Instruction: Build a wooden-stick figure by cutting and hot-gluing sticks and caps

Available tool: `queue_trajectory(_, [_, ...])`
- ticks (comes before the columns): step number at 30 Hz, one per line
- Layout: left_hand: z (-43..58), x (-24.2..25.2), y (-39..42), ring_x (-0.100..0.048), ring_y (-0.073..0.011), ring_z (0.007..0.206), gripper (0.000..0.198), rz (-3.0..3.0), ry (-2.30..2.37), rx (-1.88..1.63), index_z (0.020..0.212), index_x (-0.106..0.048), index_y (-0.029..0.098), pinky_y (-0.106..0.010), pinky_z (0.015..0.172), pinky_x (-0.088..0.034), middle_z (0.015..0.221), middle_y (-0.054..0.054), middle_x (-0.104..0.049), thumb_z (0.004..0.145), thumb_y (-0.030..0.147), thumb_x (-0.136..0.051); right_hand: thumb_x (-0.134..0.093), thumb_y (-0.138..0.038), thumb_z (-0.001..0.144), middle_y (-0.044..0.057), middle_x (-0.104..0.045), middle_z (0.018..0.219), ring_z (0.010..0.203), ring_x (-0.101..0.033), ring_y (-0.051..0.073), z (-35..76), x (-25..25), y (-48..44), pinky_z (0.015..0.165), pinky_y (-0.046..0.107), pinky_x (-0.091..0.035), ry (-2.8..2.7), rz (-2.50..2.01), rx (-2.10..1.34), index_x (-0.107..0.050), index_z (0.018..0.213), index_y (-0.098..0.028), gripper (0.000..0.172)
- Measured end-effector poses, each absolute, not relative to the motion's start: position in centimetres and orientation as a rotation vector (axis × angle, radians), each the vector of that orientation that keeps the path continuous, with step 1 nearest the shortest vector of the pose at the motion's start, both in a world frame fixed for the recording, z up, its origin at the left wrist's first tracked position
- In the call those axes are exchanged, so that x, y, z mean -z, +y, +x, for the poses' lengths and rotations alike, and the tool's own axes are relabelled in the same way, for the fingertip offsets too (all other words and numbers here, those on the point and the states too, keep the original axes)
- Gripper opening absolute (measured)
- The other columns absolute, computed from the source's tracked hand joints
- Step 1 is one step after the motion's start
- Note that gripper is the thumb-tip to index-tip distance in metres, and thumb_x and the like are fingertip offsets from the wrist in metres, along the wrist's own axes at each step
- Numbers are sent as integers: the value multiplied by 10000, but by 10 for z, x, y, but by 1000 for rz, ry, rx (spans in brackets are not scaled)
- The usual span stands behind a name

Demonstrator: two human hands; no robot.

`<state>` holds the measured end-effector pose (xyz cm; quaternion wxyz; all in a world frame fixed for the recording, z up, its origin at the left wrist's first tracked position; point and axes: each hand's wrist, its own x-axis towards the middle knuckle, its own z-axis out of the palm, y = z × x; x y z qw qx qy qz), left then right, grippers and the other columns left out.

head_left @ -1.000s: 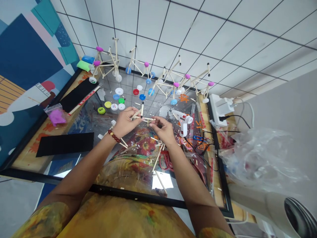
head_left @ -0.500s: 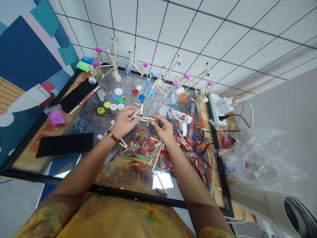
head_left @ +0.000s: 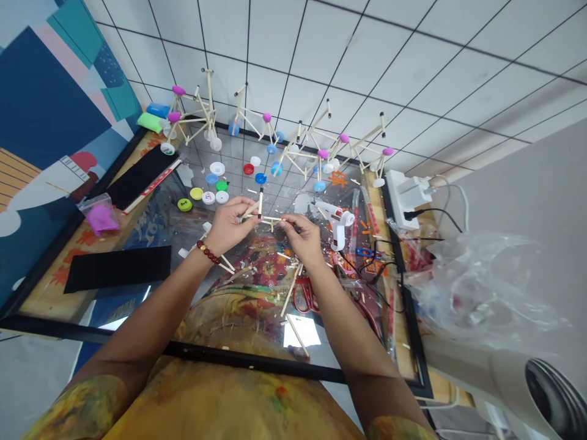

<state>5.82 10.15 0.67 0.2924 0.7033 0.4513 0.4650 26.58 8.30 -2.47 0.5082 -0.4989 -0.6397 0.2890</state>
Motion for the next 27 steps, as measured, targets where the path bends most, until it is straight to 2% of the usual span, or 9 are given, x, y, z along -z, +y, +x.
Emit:
queue_trajectory(23, [59, -5, 105, -674, -197, 910, 122, 1852, 1184, -1169, 761, -712, 194, -365, 874, -530, 934, -50, -697, 809, 303, -686, -674, -342, 849, 34, -766, 890, 840, -690, 199, 266, 27, 85, 814, 344, -534, -1540, -1254, -741, -782, 872, -254, 141])
queue_trajectory(27, [56, -9, 104, -661, -217, 994, 171, 1903, 1178, -1161, 854, -719, 200, -384, 936, -522, 1026, -68, -689, 760, 338, -753, -655, -353, 865, 34, -763, 892, 836, -686, 196, 266, 26, 84, 831, 346, -530, -1568, -1247, -716, -776, 869, -250, 159])
